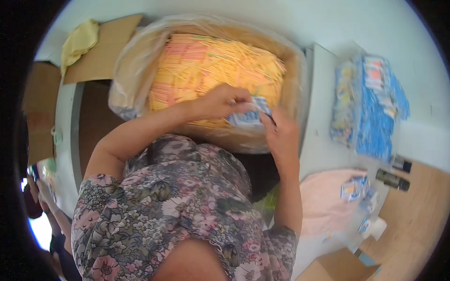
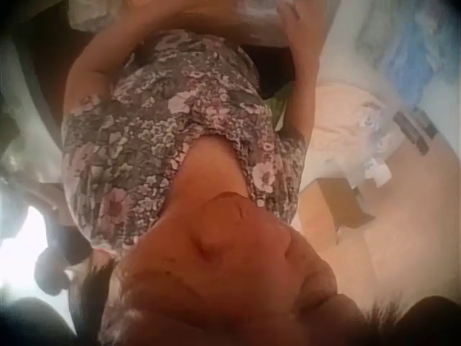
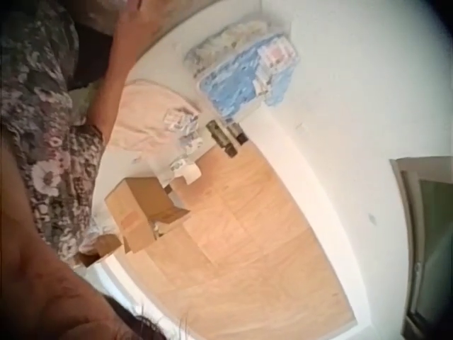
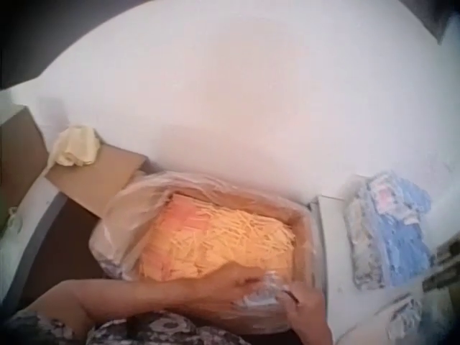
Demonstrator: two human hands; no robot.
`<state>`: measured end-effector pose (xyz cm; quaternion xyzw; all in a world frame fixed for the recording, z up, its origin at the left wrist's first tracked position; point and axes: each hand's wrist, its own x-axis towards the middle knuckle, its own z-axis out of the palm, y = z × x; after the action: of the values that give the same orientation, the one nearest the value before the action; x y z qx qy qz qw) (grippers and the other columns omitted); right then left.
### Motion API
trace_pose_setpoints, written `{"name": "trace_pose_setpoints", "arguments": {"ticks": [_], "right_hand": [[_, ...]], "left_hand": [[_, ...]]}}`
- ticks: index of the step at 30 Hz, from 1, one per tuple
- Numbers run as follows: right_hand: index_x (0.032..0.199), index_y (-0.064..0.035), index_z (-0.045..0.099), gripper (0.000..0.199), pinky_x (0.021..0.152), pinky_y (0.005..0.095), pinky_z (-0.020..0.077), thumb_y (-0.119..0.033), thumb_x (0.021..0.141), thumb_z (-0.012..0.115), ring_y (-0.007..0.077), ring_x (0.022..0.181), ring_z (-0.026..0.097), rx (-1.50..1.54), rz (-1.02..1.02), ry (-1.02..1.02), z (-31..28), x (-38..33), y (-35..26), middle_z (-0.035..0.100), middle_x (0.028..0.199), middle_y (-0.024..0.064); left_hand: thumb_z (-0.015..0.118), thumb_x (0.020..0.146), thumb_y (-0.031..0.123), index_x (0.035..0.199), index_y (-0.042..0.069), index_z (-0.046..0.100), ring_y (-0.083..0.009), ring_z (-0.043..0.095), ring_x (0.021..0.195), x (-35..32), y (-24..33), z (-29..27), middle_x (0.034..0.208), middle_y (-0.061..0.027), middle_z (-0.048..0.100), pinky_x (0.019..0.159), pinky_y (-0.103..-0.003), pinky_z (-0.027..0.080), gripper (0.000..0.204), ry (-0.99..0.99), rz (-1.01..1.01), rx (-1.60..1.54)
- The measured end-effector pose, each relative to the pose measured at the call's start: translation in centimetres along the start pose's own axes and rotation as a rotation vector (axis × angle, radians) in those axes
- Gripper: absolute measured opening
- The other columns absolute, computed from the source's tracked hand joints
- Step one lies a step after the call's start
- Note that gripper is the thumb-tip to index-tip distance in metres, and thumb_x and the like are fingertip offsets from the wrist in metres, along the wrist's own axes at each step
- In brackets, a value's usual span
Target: Sort small packaged items from a large box onto a workspace.
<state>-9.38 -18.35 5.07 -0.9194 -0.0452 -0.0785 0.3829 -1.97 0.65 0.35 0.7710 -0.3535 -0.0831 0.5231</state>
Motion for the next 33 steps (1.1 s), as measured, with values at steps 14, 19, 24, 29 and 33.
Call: {"name": "trace_pose_setpoints", "arguments": {"ticks": [14, 19, 24, 29, 33], "right_hand": [[0.089, 0.0004, 0.064, 0.017, 0.07, 0.034, 0.0467, -0.015, 0.083, 0.064, 0.0246, 0.078, 0.06, -0.065, -0.38, -0.455, 11.2, 11.3, -4.0, 0.061, 0.088, 0.0119], [0.093, -0.0005, 0.063, 0.021, 0.076, 0.0398, 0.0468, -0.017, 0.08, 0.064, 0.0305, 0.09, 0.058, -0.231, -0.535, -0.511, 14.0, 13.4, -4.9, 0.059, 0.094, 0.0145], [0.085, -0.0003, 0.063, 0.024, 0.077, 0.0414, 0.0482, -0.023, 0.078, 0.065, 0.029, 0.093, 0.057, -0.468, -0.643, -0.505, 16.2, 14.6, -4.5, 0.061, 0.094, 0.0123], [0.086, -0.0051, 0.064, 0.018, 0.072, 0.0424, 0.0469, -0.02, 0.076, 0.061, 0.0249, 0.091, 0.059, -0.725, -0.733, -0.576, 16.6, 15.0, -6.4, 0.065, 0.087, 0.0106], [0.085, -0.0067, 0.065, 0.015, 0.07, 0.042, 0.0457, -0.017, 0.078, 0.056, 0.0241, 0.087, 0.06, -0.827, -0.77, -0.563, 17.9, 15.3, -6.2, 0.065, 0.082, 0.0098]], "left_hand": [[0.063, 0.08, 0.013, 0.078, 0.006, 0.063, -0.0317, 0.059, 0.064, -9.9, 0.5, -6.3, 0.066, -0.0104, 0.06, 0.06, -0.041, 0.044, 0.008, -0.005, -0.04, 0.115], [0.065, 0.078, 0.009, 0.075, 0.004, 0.063, -0.0307, 0.06, 0.068, -11.2, -0.1, -6.1, 0.07, -0.009, 0.063, 0.063, -0.04, 0.046, 0.006, 0.127, -0.061, -0.04], [0.065, 0.078, 0.006, 0.076, 0.002, 0.062, -0.0313, 0.06, 0.064, -10.8, -0.5, -5.4, 0.068, -0.0134, 0.061, 0.058, -0.038, 0.045, 0.006, 0.143, -0.091, -0.142], [0.065, 0.08, 0.005, 0.077, -0.002, 0.061, -0.0288, 0.061, 0.061, -11.0, -0.5, -5.5, 0.066, -0.0161, 0.059, 0.054, -0.035, 0.044, 0.008, 0.141, -0.182, -0.297], [0.065, 0.08, 0.005, 0.078, -0.002, 0.062, -0.0275, 0.061, 0.061, -10.8, 0.0, -5.8, 0.067, -0.0163, 0.059, 0.055, -0.035, 0.044, 0.008, 0.15, -0.192, -0.318]]}}
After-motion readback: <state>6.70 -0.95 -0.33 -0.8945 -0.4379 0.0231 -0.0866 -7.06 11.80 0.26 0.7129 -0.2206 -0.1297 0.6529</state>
